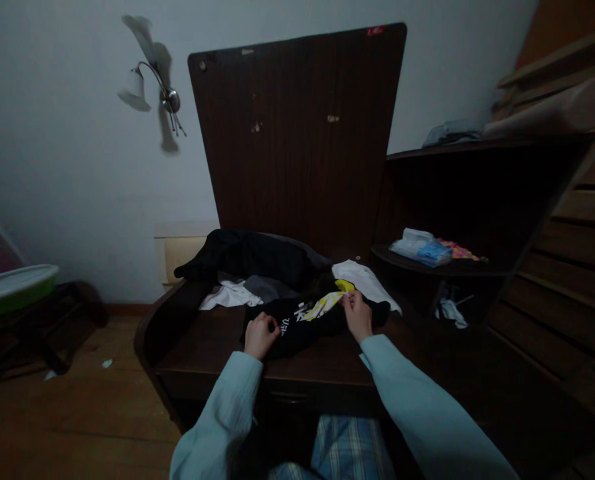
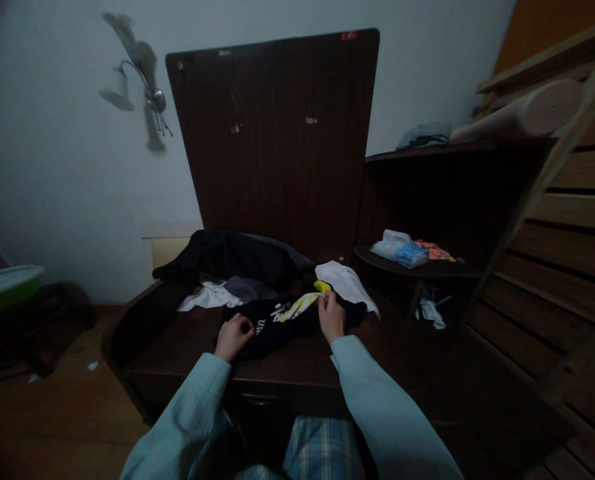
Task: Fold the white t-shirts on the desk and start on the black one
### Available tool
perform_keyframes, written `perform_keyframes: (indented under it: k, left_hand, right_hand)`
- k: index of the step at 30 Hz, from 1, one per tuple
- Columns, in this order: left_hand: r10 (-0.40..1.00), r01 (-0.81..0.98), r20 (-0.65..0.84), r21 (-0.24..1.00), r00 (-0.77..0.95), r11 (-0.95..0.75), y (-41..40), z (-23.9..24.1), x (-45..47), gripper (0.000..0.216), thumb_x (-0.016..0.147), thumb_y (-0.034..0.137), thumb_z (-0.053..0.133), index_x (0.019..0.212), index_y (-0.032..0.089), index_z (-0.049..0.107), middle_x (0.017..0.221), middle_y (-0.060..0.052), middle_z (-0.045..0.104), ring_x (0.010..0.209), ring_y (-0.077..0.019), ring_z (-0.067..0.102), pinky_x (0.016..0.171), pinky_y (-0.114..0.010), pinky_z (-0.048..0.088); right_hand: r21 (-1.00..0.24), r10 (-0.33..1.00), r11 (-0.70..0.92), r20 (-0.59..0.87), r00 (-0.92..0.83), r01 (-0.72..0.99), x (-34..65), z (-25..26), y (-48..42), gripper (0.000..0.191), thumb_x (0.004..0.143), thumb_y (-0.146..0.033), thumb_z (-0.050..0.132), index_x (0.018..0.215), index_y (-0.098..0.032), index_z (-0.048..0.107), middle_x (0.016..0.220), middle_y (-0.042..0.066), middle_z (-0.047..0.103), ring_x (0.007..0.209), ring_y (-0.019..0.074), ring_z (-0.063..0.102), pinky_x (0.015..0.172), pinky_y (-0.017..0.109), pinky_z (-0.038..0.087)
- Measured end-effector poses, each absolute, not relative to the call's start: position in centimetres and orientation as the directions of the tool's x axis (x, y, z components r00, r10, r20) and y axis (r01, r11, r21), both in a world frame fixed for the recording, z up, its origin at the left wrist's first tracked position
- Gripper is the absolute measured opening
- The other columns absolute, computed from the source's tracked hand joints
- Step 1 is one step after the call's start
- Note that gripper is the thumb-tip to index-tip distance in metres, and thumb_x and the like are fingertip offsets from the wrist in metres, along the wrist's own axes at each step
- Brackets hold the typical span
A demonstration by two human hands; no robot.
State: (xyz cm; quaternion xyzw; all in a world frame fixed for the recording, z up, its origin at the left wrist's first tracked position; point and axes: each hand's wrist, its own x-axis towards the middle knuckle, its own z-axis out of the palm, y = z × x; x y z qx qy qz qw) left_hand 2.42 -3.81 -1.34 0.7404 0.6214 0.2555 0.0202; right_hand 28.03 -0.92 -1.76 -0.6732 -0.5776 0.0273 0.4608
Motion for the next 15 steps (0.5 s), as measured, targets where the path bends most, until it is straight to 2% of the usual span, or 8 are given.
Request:
perform_keyframes:
  k: [2,4,7,9,12,15]
  left_hand:
    - [0.897,0.898,0.430,0.347,0.102,-0.269,-3.9,-1.2,2.3,0.007,0.072,0.021,0.053,0.070,0.018,0.059,0.078,-0.002,0.057,0.079,-0.0168,0.055,0.072,-0.027,0.038]
    - [0.837,0.870,0.541,0.373,0.079,-0.324,-3.8,-1.3,2.1,0.007,0.074,0.022,0.051,0.072,0.018,0.057,0.078,-0.003,0.056,0.082,-0.0179,0.054,0.073,-0.029,0.039]
    - [0.709,0.799,0.701,0.470,-0.080,-0.374,-3.6,-1.5,1.5,0.008,0.077,0.022,0.045,0.074,0.018,0.051,0.076,-0.003,0.055,0.076,-0.0176,0.053,0.071,-0.031,0.041]
    - [0.592,0.736,0.764,0.551,-0.255,-0.393,-3.6,-1.7,1.0,0.009,0.079,0.024,0.041,0.077,0.019,0.047,0.076,-0.004,0.054,0.076,-0.0174,0.053,0.072,-0.031,0.042]
    - [0.408,0.654,0.766,0.640,-0.497,-0.405,-3.6,-1.9,0.5,0.010,0.081,0.028,0.039,0.083,0.019,0.044,0.084,-0.006,0.053,0.082,-0.0175,0.053,0.077,-0.032,0.042]
    - [0.347,0.602,0.713,0.701,-0.609,-0.382,-3.4,-1.9,0.0,0.011,0.081,0.028,0.037,0.084,0.018,0.042,0.090,-0.008,0.053,0.088,-0.0183,0.053,0.082,-0.035,0.040]
  right_hand:
    - [-0.721,0.664,0.243,0.611,0.431,0.649,28.3,-1.9,-0.9,0.028,0.080,-0.040,0.033,0.087,-0.017,0.048,0.080,0.010,0.063,0.075,0.0205,0.061,0.067,0.030,0.045]
    - [-0.728,0.532,0.348,0.672,0.514,0.591,28.5,-2.1,-0.8,0.029,0.078,-0.043,0.035,0.086,-0.018,0.047,0.081,0.011,0.063,0.077,0.0210,0.060,0.068,0.032,0.045]
    - [-0.703,0.410,0.421,0.711,0.571,0.574,28.7,-2.3,-0.8,0.026,0.078,-0.040,0.037,0.088,-0.018,0.045,0.083,0.010,0.061,0.078,0.0209,0.060,0.070,0.034,0.046]
    - [-0.668,0.374,0.461,0.744,0.554,0.585,28.6,-2.3,-0.9,0.023,0.078,-0.036,0.038,0.091,-0.018,0.045,0.086,0.011,0.060,0.081,0.0205,0.060,0.072,0.034,0.046]
    - [-0.580,0.381,0.532,0.814,0.437,0.616,28.2,-2.2,-1.1,0.020,0.076,-0.030,0.040,0.092,-0.018,0.046,0.087,0.010,0.060,0.082,0.0195,0.059,0.073,0.034,0.047]
    - [-0.552,0.432,0.553,0.830,0.352,0.624,28.1,-2.1,-1.2,0.018,0.076,-0.028,0.040,0.090,-0.018,0.047,0.079,0.007,0.059,0.073,0.0178,0.059,0.069,0.033,0.048]
